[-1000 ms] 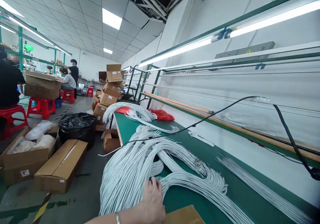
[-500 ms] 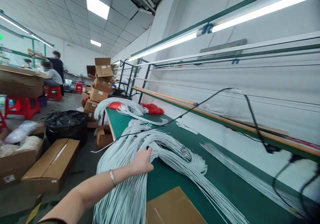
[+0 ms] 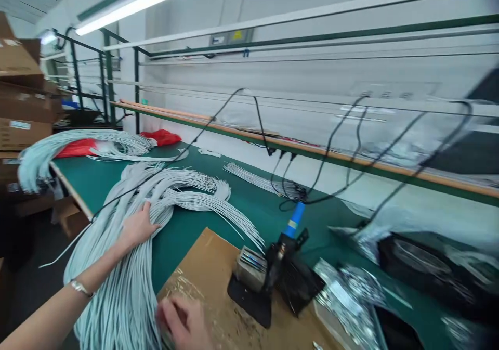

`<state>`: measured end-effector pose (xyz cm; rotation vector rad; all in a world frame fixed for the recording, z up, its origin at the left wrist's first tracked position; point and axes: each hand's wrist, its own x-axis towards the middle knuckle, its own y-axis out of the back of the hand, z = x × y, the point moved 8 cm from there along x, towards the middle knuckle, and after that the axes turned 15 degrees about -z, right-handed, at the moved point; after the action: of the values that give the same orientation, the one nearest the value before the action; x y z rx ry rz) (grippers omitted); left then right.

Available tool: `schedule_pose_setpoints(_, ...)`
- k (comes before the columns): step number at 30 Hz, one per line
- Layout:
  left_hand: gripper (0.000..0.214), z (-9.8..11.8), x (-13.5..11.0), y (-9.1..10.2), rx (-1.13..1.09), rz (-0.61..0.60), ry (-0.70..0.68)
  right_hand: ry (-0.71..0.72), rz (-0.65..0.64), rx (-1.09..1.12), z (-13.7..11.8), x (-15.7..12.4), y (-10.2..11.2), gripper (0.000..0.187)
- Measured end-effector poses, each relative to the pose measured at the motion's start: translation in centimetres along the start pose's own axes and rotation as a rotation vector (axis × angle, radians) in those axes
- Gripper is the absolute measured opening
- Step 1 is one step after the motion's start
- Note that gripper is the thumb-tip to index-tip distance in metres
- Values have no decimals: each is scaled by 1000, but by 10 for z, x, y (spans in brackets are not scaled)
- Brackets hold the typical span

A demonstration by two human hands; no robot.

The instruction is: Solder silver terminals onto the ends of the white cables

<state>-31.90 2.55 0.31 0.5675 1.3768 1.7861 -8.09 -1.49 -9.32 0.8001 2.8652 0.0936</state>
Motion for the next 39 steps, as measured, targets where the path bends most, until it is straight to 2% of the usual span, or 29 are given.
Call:
schedule_pose_setpoints(4, 45, -1, 5, 0, 18, -2, -12, 4, 71, 248, -13, 61, 15, 45)
schedule_pose_setpoints(11, 58, -7, 8, 0, -77, -3, -91, 0, 209, 566, -32, 157, 58, 28)
schedule_pose_setpoints(16, 65, -15, 8, -3, -256, -11, -112, -87, 169, 726, -52, 223, 61, 30)
schedule_pose_setpoints(20, 65, -17, -1, 0, -454, 13, -154, -54, 193, 826, -80, 246, 67, 31)
schedule_pose_setpoints(24, 61, -15, -29, 22, -654, 99, -200, 118, 295, 900, -126, 236, 108, 35)
schedule_pose_setpoints(27, 61, -17, -57, 46, -781, 174, -213, 273, 348, 913, -176, 214, 142, 37)
schedule_pose_setpoints(29, 60, -23, -78, 64, -846, 228, -205, 372, 333, 909, -213, 198, 152, 36)
schedule_pose_setpoints(31, 54, -34, -100, 79, -948, 272, -164, 465, 284, 891, -254, 180, 147, 31)
schedule_pose_setpoints(33, 45, -49, -124, 91, -1069, 301, -103, 553, 204, 855, -296, 159, 130, 24)
schedule_pose_setpoints(34, 42, -56, -136, 96, -1135, 312, -76, 592, 161, 833, -316, 146, 119, 27)
schedule_pose_setpoints(37, 43, -79, -174, 118, -1267, 415, -27, 684, 28, 743, -375, 109, 81, 63)
schedule_pose_setpoints(39, 47, -95, -199, 141, -1198, 555, -21, 749, -25, 686, -408, 87, 66, 64)
